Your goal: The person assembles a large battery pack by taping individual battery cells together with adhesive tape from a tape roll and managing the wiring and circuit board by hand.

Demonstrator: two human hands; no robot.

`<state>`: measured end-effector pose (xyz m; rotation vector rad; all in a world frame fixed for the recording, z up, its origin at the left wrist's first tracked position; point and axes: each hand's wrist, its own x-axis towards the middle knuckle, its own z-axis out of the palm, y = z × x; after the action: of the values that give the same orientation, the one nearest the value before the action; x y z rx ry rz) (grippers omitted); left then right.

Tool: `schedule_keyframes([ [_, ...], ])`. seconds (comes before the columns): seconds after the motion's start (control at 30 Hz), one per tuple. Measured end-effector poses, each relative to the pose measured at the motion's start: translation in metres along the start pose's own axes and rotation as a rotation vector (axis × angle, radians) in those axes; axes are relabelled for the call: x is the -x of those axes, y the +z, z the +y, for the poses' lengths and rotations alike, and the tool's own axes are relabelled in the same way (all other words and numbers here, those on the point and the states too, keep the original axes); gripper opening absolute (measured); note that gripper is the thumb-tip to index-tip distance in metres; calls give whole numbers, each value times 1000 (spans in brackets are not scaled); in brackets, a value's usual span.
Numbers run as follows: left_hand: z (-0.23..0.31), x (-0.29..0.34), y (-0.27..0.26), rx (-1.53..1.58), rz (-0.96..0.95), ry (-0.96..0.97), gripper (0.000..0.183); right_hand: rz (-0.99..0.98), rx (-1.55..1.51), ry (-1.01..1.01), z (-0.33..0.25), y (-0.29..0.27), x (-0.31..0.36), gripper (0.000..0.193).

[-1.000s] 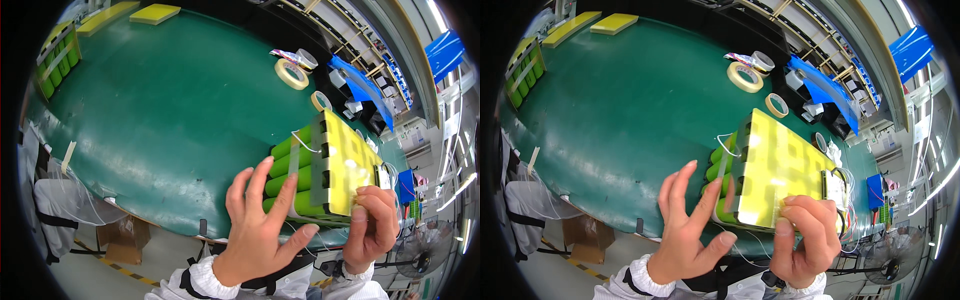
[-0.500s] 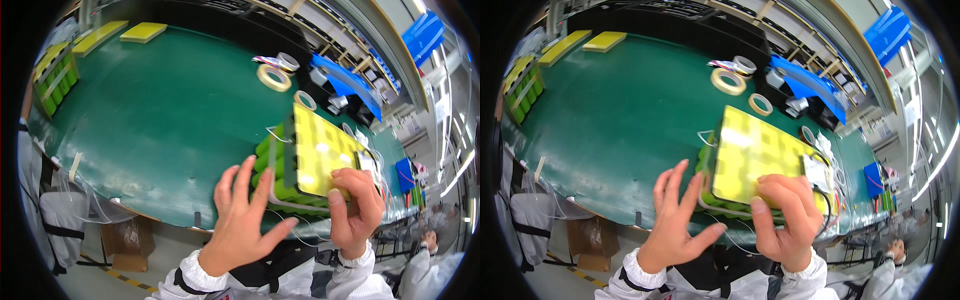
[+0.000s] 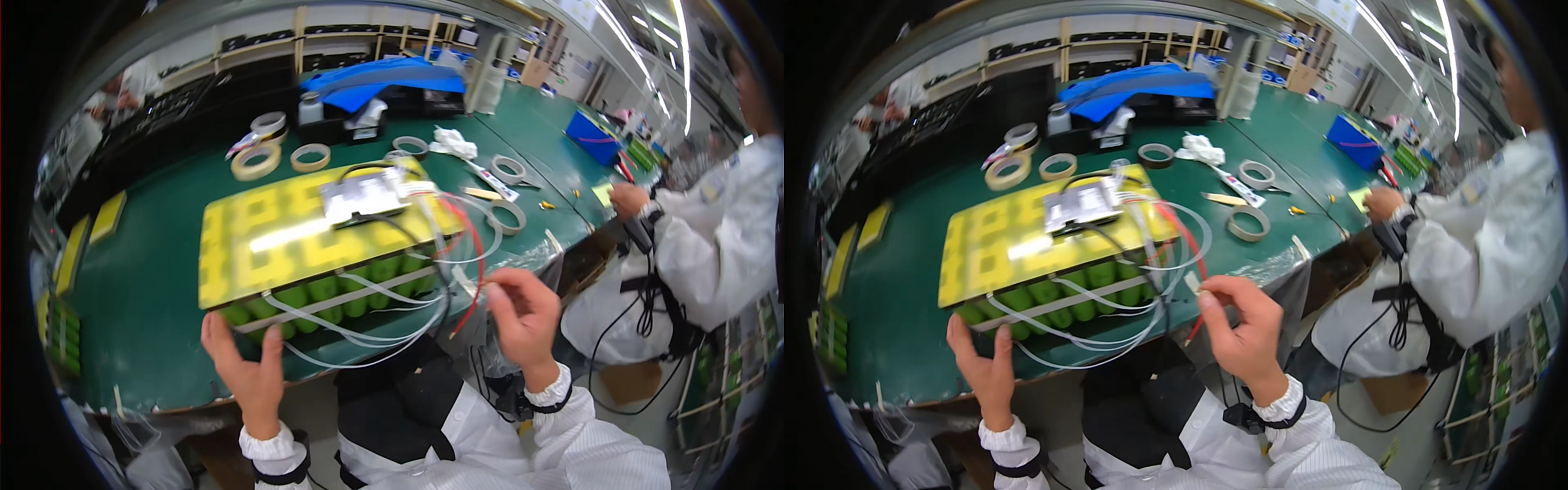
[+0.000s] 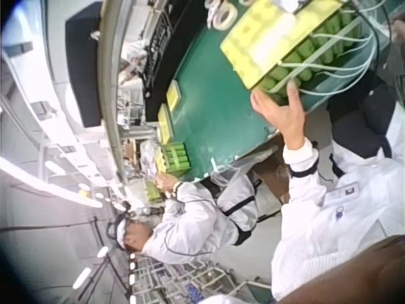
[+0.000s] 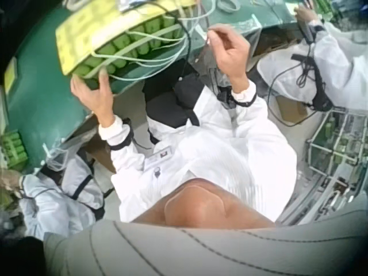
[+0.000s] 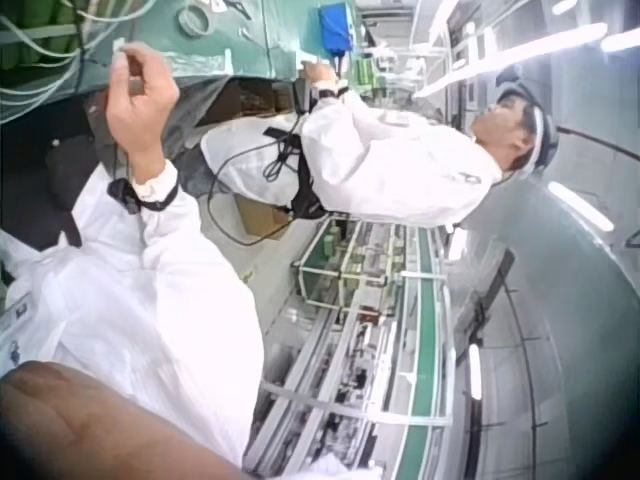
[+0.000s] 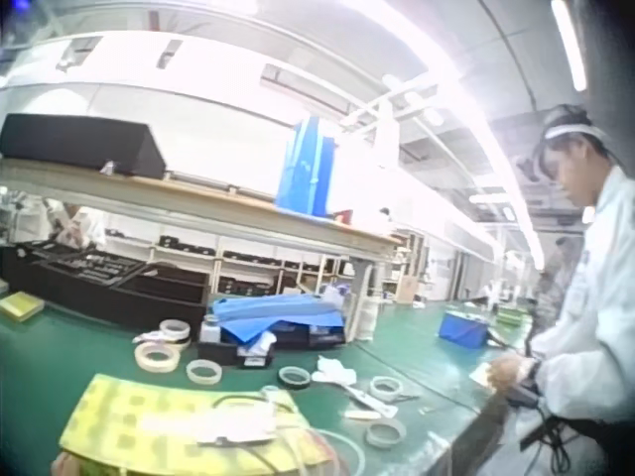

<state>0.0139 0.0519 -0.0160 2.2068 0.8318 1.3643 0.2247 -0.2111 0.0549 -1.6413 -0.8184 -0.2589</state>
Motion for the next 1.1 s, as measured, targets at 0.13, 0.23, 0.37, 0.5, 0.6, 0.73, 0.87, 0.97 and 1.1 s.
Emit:
schedule_keyframes([
  [0.13, -11, 2, -9, 118, -5, -113, 67, -126, -28, 90, 38, -2, -9, 11],
  [0.23, -7, -3, -9, 199, -44, -94, 72, -383, -103, 85, 37, -14, -16, 11],
  [0.37, -23, -7, -16, 237, -119, -127, 75, -432, -719, 379, 39, -33, -28, 13],
  [0.5, -32, -2, -18, -15, 2, -10, 76, -406, -542, 392, 70, -34, -71, 16],
  [0.6, -31, -6, -27, -46, -41, -160, 79, -610, -488, 315, 86, -18, -86, 20],
  [0.73, -24, -3, -25, -277, 47, -133, 59, -850, -585, 444, 87, 3, -99, 22],
  [0.87, -15, -4, -28, -279, 27, -207, 71, -978, -716, 599, 87, 24, -104, 23],
  [0.97, -23, 4, -31, -346, 87, -93, 68, -1101, -773, 686, 87, 34, -107, 21],
  [1.1, -5, 0, -25, -265, 36, -284, 66, -1106, -819, 786, 84, 35, -110, 19],
])
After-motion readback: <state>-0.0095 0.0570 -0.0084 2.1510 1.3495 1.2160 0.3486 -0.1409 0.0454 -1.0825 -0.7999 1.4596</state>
